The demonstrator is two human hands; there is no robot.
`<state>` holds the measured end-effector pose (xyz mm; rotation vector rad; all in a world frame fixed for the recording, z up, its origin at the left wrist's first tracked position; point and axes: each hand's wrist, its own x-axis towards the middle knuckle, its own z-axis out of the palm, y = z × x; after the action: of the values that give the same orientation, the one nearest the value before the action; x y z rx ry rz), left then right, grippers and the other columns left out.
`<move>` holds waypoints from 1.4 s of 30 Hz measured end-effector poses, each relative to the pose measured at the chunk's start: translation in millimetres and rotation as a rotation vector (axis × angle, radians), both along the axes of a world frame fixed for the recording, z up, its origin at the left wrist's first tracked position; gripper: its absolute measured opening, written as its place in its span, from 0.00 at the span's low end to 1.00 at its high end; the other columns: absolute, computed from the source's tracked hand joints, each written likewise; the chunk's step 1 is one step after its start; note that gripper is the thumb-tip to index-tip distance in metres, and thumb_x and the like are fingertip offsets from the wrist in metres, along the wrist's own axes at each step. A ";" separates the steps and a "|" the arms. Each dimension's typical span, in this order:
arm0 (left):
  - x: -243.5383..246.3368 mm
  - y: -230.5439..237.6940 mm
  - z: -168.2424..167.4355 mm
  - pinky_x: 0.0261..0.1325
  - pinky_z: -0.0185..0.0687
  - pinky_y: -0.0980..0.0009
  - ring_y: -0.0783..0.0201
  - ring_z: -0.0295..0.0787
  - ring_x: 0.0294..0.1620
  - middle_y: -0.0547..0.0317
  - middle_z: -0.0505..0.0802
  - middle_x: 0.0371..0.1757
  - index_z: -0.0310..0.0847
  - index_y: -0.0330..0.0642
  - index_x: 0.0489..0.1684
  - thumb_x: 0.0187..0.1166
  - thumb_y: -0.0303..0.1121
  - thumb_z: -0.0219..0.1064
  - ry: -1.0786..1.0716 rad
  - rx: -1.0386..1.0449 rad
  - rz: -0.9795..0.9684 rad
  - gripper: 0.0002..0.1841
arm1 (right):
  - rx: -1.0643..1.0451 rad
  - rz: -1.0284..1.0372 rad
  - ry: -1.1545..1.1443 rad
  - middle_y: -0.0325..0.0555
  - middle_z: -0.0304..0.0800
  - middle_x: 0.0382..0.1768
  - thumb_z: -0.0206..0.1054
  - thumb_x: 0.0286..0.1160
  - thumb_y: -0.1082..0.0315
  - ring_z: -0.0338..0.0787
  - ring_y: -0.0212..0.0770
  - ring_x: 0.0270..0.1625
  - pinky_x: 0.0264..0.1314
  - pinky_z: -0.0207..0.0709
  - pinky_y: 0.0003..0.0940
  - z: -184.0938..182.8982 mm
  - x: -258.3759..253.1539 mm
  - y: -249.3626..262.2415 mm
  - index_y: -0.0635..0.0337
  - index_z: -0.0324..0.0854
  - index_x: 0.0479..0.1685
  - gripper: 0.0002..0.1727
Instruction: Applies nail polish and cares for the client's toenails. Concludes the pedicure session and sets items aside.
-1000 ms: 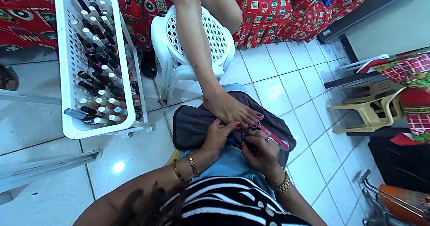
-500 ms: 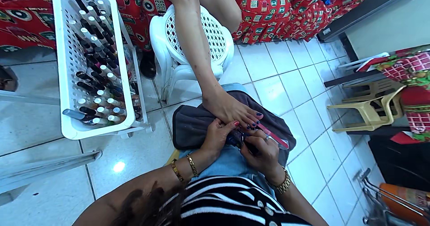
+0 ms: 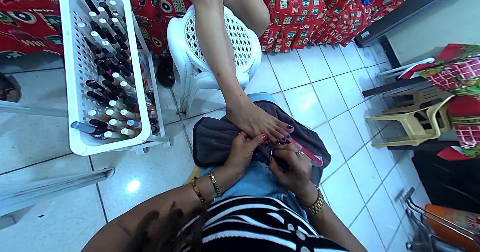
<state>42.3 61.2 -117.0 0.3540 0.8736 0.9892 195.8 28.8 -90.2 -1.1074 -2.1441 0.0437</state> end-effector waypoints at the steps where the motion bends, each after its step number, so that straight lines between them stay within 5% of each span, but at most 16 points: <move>1: -0.1 0.0 0.4 0.51 0.86 0.73 0.69 0.91 0.40 0.56 0.92 0.38 0.77 0.30 0.51 0.79 0.22 0.68 0.001 -0.001 0.001 0.09 | -0.003 -0.001 -0.004 0.48 0.85 0.31 0.67 0.67 0.70 0.85 0.33 0.35 0.40 0.77 0.16 0.7 0.0 -0.1 0.59 0.79 0.36 0.04; 8: -1.5 0.4 1.0 0.51 0.86 0.74 0.70 0.90 0.39 0.56 0.92 0.36 0.77 0.31 0.49 0.79 0.21 0.67 -0.017 0.004 0.000 0.07 | -0.133 0.006 0.168 0.47 0.86 0.33 0.69 0.68 0.69 0.87 0.29 0.39 0.44 0.79 0.16 1.0 4.5 -0.8 0.60 0.78 0.40 0.07; 28: -3.1 -0.1 -0.6 0.51 0.87 0.72 0.68 0.91 0.39 0.56 0.92 0.36 0.77 0.31 0.49 0.80 0.21 0.66 -0.031 -0.002 -0.018 0.06 | -0.171 -0.012 0.134 0.48 0.87 0.30 0.69 0.64 0.69 0.86 0.29 0.37 0.41 0.76 0.16 4.3 3.3 1.1 0.62 0.80 0.35 0.06; 32: -2.3 -0.6 -1.3 0.51 0.87 0.72 0.68 0.91 0.39 0.55 0.92 0.36 0.77 0.31 0.49 0.80 0.20 0.66 -0.037 -0.006 -0.014 0.06 | -0.217 0.009 0.216 0.47 0.87 0.33 0.69 0.66 0.70 0.87 0.25 0.41 0.47 0.78 0.13 5.2 4.9 0.5 0.63 0.79 0.39 0.07; 39: -2.2 -0.5 -2.6 0.52 0.86 0.72 0.68 0.91 0.40 0.56 0.92 0.37 0.78 0.32 0.50 0.80 0.21 0.66 -0.027 0.001 -0.020 0.07 | -0.194 -0.017 0.144 0.48 0.86 0.28 0.69 0.64 0.69 0.85 0.28 0.35 0.40 0.75 0.15 4.6 3.6 0.8 0.63 0.80 0.33 0.06; 42: -3.0 -0.6 -2.3 0.50 0.86 0.72 0.68 0.90 0.39 0.56 0.92 0.36 0.77 0.32 0.50 0.80 0.21 0.66 -0.022 0.000 -0.026 0.06 | -0.255 0.019 0.242 0.46 0.91 0.34 0.69 0.66 0.70 0.90 0.26 0.43 0.47 0.81 0.16 4.9 7.5 -1.3 0.62 0.79 0.39 0.08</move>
<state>39.4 60.6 -119.2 0.3530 0.8475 0.9676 203.2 27.5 -85.3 -1.1592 -1.9677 0.4489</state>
